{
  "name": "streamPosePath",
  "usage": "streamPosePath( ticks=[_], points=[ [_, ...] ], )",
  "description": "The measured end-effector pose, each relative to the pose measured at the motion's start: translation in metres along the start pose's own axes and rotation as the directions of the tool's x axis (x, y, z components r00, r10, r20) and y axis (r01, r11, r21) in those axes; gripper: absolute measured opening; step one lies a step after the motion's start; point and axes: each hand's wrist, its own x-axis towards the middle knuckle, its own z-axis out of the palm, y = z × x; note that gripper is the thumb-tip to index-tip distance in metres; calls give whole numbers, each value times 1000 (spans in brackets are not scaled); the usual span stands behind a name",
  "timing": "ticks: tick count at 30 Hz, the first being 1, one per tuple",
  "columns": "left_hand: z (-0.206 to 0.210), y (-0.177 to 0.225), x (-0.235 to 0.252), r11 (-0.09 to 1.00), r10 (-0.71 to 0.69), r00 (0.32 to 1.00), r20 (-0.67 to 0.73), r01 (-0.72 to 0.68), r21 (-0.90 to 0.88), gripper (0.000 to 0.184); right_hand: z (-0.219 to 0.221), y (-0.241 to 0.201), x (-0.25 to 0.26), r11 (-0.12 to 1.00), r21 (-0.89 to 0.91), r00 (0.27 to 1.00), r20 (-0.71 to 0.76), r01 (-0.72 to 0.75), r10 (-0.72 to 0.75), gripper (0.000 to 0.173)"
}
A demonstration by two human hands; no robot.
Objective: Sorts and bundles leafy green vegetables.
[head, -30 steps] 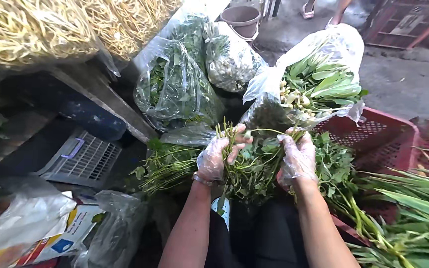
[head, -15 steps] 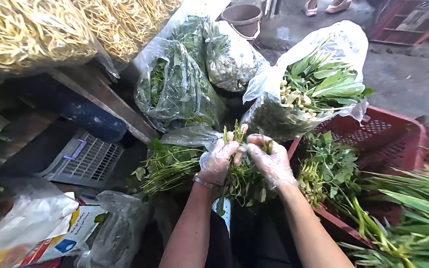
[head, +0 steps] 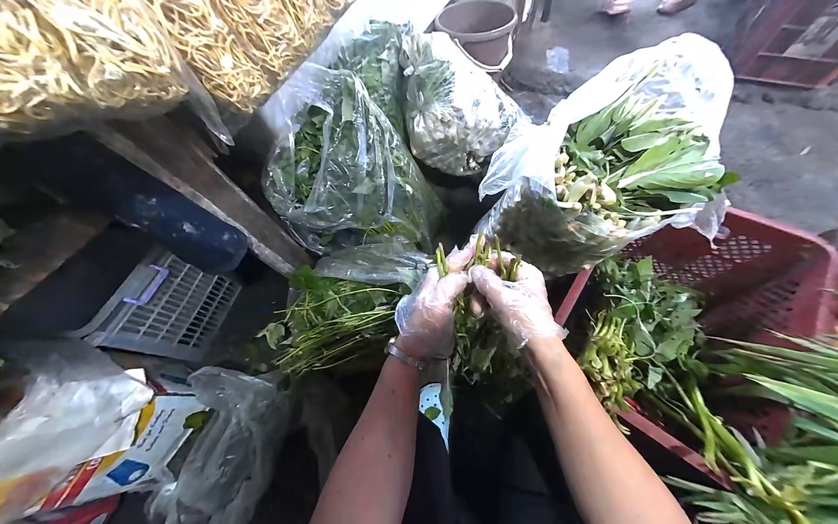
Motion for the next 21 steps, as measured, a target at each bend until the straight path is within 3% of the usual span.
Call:
streamPosePath(
  ticks=[6,10,12,15,18,21],
  points=[
    [5,-6,1,995,29,999,-19,-31,-98,41,-3,7,0,998,58,1000,-2,29,-29,10],
    [8,-6,3,1000,4,1000,-17,-4,-25,32,-5,7,3,1000,23,1000,18,-3,2,10],
    [6,-6,4,1000,11,1000,-17,-12,-16,33,-10,12,6,995,98,996,88,25,-34,17],
    [1,-7,8,997,60,998,-20,-61,-57,40,-21,26,12,941,308,963,175,143,-204,33],
    [-5,-11,8,994,105,994,-43,-103,47,34,-28,24,14,913,376,959,161,157,-232,29],
    [-3,-9,7,981,118,989,-93,-102,164,27,-30,19,14,961,258,984,122,96,-131,21]
  ],
)
